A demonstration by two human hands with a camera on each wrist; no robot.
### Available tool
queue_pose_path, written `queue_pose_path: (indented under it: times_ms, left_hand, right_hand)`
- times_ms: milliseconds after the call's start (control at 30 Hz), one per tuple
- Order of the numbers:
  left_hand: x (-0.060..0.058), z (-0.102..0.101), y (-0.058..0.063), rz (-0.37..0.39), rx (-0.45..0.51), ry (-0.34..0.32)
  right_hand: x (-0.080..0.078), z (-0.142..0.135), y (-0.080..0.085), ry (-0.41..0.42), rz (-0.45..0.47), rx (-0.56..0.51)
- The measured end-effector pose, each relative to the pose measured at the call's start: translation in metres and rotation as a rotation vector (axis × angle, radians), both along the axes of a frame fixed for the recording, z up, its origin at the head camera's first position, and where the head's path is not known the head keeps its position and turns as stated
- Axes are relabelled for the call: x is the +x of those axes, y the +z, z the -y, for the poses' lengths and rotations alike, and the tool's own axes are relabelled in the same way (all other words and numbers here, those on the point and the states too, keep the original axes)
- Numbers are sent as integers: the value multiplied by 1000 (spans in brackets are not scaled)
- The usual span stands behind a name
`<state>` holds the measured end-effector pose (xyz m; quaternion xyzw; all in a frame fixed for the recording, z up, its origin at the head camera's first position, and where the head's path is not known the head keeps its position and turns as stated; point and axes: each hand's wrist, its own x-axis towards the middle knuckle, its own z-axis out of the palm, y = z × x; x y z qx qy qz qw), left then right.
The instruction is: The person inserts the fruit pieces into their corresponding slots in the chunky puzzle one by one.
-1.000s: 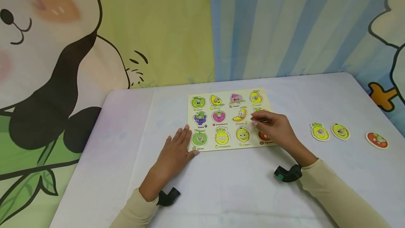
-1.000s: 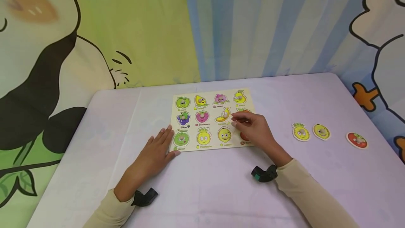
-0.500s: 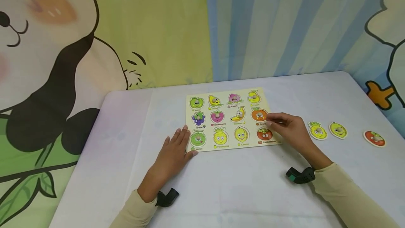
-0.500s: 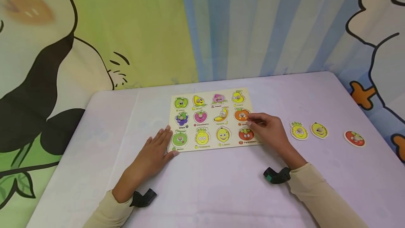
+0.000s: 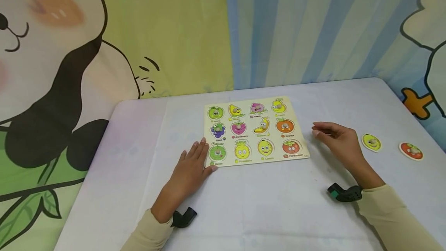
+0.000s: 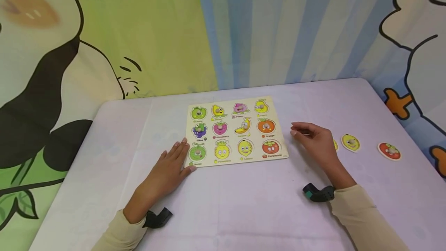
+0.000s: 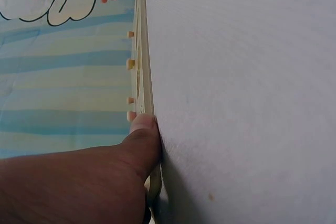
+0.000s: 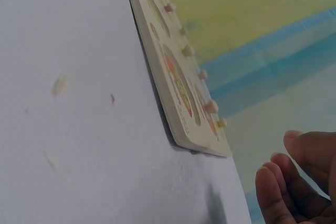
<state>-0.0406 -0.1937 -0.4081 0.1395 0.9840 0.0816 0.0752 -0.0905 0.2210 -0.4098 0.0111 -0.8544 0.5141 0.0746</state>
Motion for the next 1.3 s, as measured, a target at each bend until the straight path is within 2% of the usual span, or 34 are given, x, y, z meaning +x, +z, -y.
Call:
queue_pose_path:
  times_ms: [200,433,700,900,1000,1133,1300]
  left_hand:
    - [0,0,-1,-6,5,5]
    - [1,1,0,-1,-1,10]
    - [-1,1,-2,-4,-8,8]
    - [3,2,-3,1,-17,15]
    - [5,3,-2,1,-17,20]
    - [4,2,-1,-8,-5,11]
    - [1,1,-2,-9,-5,4]
  right_hand:
    - [6,-18,2,-34,9,-11]
    - [13,-43,-4,-115,42,69]
    - [17,-67,-7,-189,82,106]
    - [19,-74,-16,-230,71,153]
    - [19,-74,-20,-250,74,212]
    - [19,-75,-21,-280,68,309]
    - [20,-78,-19,-283,70,335]
